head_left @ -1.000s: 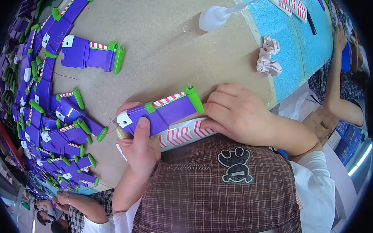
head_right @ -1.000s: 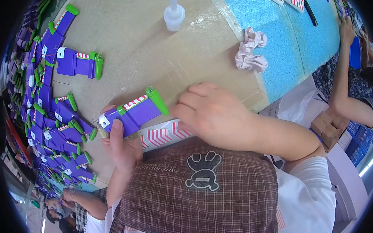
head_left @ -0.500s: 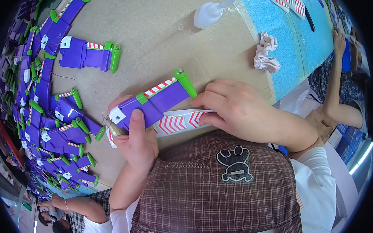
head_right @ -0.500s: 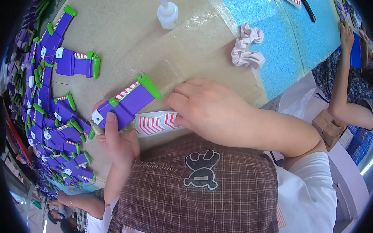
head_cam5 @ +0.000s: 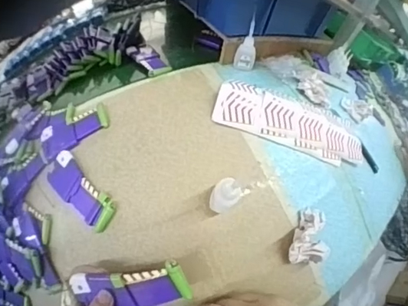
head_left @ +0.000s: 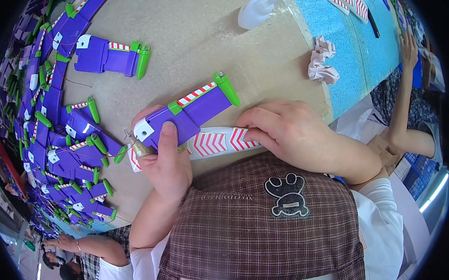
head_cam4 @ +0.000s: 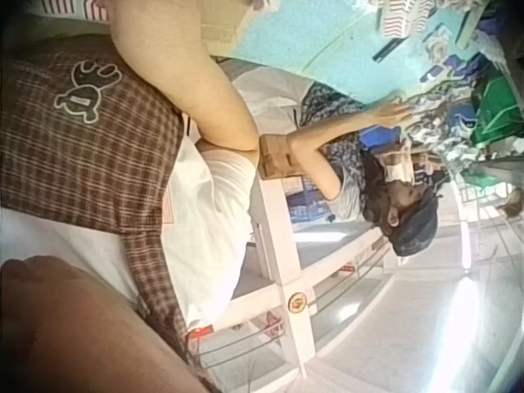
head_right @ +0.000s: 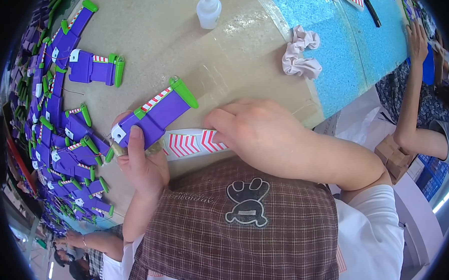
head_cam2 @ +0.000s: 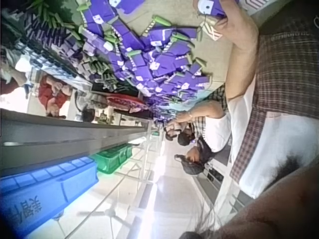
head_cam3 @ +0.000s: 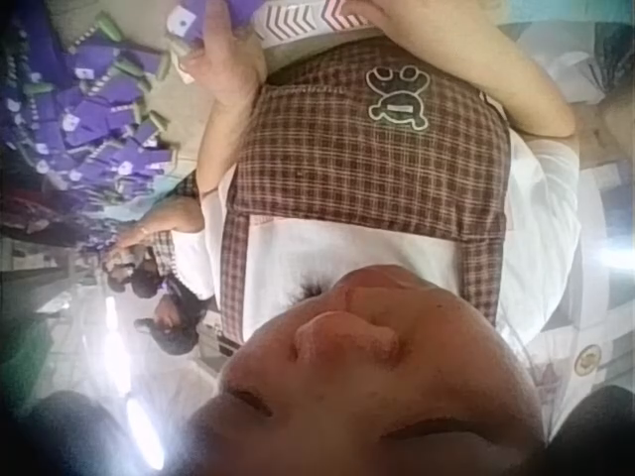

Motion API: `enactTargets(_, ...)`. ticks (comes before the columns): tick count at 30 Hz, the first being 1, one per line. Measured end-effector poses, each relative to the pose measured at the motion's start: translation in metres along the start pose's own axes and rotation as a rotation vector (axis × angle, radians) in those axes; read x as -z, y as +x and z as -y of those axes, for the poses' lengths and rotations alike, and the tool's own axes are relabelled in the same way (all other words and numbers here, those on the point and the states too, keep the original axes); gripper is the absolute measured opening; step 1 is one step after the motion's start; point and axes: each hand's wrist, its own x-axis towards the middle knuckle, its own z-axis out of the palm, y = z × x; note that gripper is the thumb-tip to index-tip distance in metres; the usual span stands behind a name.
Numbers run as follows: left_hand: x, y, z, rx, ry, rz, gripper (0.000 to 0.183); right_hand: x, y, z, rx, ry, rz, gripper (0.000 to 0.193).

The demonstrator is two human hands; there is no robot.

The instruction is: The person assembles toy wings by applying glue from a bottle, pressing plastic components together, and sticking adhesive decals onto the assembled pieces by hand.

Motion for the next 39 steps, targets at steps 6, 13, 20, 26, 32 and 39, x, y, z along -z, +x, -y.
enactTargets(6,0.004,0.001,0.004,-0.021,0.068,-0.002,0.027,0.0,-0.006,-0.007,0.159,-0.053,-0.036,0.012)
enactTargets(13,-0.009,0.002,-0.044,0.528,0.077,0.454,0.031,0.012,-0.003,-0.002,0.17,1.077,-0.556,0.018)
enactTargets(20,-0.029,-0.001,-0.075,0.728,0.204,0.547,0.042,0.009,0.016,0.031,-0.155,1.285,-0.257,0.008)
enactTargets(26,-0.028,0.004,-0.073,0.696,0.277,0.6,0.042,0.005,0.018,0.025,-0.129,1.229,-0.201,0.008)
enactTargets(32,-0.022,0.003,-0.065,0.573,0.293,0.62,0.038,0.008,0.017,0.02,-0.057,0.982,-0.2,0.009)
enactTargets(39,-0.022,0.0,-0.072,0.608,0.039,0.374,0.03,0.027,0.016,0.007,0.101,0.435,-0.41,0.046)
